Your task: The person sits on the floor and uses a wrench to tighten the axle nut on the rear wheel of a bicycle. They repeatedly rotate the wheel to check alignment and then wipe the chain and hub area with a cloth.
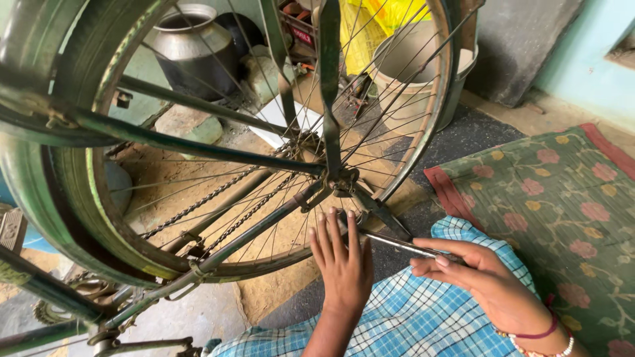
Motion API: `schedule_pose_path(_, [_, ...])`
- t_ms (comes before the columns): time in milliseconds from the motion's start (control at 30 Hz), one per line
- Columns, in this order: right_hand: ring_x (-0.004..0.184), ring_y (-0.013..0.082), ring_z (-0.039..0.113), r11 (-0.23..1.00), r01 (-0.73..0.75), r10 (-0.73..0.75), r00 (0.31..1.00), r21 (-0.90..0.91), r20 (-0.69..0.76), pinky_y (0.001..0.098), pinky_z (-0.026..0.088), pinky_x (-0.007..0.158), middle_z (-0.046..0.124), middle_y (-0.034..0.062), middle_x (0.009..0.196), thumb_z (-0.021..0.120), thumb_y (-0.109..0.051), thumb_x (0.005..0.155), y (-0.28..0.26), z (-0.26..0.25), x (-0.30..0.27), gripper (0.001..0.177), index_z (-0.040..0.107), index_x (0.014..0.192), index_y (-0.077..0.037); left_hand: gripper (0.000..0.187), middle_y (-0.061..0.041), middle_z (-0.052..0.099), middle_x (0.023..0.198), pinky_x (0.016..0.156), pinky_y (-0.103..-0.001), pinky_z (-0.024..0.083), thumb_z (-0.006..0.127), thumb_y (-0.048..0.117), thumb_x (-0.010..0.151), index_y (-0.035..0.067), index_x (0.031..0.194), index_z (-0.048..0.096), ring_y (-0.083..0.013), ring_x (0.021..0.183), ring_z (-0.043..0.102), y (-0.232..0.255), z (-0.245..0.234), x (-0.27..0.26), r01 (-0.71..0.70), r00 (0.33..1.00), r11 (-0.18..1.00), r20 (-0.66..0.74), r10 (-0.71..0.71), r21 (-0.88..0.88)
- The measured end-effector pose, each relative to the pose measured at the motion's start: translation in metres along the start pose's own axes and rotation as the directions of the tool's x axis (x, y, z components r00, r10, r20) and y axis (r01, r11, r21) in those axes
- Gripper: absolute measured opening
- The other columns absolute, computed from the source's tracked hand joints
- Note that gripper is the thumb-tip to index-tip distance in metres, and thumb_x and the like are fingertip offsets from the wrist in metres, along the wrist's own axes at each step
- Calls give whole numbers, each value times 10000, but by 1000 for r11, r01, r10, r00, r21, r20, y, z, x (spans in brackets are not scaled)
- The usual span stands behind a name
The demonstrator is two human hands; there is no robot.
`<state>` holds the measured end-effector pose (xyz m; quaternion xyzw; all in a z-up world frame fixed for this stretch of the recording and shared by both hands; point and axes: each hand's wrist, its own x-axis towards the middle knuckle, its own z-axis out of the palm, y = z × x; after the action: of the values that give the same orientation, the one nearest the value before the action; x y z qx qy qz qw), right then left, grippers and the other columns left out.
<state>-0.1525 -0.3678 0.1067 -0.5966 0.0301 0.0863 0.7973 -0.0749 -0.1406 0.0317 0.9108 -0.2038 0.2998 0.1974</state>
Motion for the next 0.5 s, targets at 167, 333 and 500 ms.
schedule_pose_path(167, [1081,298,755,999,3,-4,1000,42,23,439,574,1002,780,231,1128,568,-137,944,-14,5,-1,472,607,1368,66,620,-343,142,1564,1152,-719,108,548,225,979,376,1561,399,-597,1363,170,-9,25,1,8,999,982,-51,2,191])
schedule_pose_path(333, [1093,288,734,999,4,-4,1000,34,21,438,564,1002,765,218,1141,560,-133,951,-19,5,11,474,595,1389,44,612,-386,83,1552,1116,-739,37,534,213,973,369,1549,401,-640,1343,146,-11,35,18,54,997,975,37,-64,216])
schedule_pose_path(500, [1093,302,739,996,-15,13,1000,89,23,448,568,1006,771,230,1128,580,-181,937,-21,2,19,494,601,1376,44,618,-363,65,1573,1125,-741,10,564,216,980,310,1563,381,-590,1414,103,-9,26,32,63,994,988,81,-75,142])
